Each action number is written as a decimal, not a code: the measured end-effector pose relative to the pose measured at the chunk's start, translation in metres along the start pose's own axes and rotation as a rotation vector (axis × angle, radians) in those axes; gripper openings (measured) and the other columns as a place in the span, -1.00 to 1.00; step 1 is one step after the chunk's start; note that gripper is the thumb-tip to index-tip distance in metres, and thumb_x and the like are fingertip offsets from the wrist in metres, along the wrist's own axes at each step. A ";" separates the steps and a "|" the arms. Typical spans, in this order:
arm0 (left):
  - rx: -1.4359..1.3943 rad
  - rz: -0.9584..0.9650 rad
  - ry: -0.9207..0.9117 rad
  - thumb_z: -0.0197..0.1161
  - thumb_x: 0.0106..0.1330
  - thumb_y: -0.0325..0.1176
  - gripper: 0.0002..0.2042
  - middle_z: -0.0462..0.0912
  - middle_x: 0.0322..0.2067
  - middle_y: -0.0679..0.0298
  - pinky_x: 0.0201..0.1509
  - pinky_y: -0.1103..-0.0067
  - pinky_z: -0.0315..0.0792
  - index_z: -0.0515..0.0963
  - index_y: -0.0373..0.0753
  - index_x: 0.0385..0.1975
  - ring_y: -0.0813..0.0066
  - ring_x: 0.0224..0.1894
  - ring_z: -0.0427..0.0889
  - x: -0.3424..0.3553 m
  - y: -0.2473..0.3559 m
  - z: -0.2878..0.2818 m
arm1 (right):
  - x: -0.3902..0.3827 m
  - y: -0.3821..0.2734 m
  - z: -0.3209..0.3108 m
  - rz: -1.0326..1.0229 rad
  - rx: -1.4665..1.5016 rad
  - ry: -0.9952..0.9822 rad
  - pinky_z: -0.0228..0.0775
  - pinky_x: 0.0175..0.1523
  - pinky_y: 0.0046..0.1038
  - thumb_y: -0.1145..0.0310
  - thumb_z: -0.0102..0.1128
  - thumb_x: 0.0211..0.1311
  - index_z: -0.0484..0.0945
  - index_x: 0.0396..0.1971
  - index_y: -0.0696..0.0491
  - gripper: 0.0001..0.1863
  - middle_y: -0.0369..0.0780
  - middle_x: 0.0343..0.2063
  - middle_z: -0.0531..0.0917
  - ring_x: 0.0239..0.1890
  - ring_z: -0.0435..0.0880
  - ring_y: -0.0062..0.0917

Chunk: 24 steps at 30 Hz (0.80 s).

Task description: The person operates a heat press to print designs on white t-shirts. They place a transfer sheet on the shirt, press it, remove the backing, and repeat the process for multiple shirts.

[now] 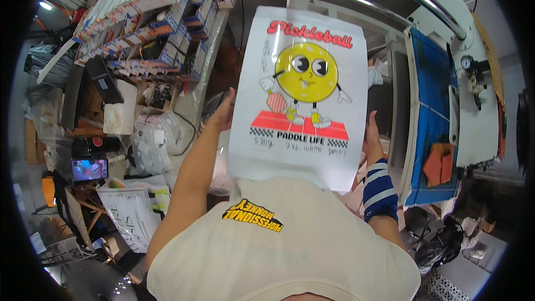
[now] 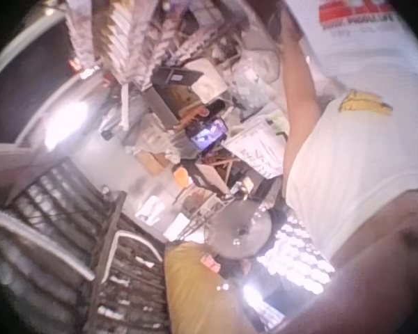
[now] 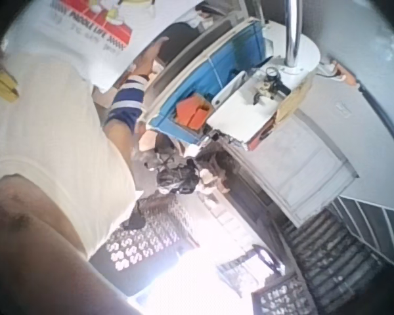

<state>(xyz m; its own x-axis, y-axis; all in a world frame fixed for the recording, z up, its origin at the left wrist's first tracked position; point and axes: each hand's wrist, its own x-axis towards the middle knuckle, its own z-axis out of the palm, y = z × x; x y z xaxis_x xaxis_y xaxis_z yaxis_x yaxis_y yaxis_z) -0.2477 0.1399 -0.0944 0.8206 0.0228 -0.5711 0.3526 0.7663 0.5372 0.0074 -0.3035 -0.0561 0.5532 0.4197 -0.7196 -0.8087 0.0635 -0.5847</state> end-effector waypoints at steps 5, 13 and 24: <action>-0.129 0.229 -0.116 -0.16 0.30 0.48 -0.07 0.43 0.29 0.11 0.38 0.35 0.30 0.29 -0.29 0.36 0.26 0.33 0.41 0.072 0.051 0.024 | 0.064 -0.057 0.028 -0.211 0.075 -0.072 0.29 0.35 -0.27 -0.41 -0.14 0.32 0.32 0.34 0.13 -0.08 -0.08 0.24 0.50 0.25 0.48 -0.23; -0.149 0.759 0.458 -0.03 0.40 0.31 -0.21 0.59 0.11 0.07 0.32 0.31 0.36 0.35 -0.38 0.27 0.15 0.18 0.54 0.129 0.131 -0.063 | 0.161 -0.132 -0.060 -0.383 0.358 -0.163 0.24 0.36 -0.30 -0.44 -0.11 0.27 0.28 0.33 0.21 0.00 -0.12 0.24 0.48 0.20 0.49 -0.27; -0.311 1.097 0.720 0.06 0.39 0.23 -0.29 0.43 0.27 0.29 0.45 0.28 0.10 0.28 -0.19 0.35 0.28 0.28 0.37 0.123 0.166 -0.064 | 0.168 -0.127 -0.102 -0.905 0.379 0.366 0.21 0.37 -0.32 -0.10 0.08 0.37 0.42 0.25 0.19 -0.30 -0.12 0.20 0.52 0.22 0.48 -0.36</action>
<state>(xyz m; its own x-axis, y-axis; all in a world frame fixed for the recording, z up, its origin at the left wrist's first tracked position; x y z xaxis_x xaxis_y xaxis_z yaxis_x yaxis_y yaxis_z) -0.1177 0.3108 -0.1153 0.1607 0.9686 -0.1894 -0.5226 0.2464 0.8162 0.2235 -0.3337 -0.1414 0.9587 -0.2216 -0.1782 -0.0371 0.5237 -0.8511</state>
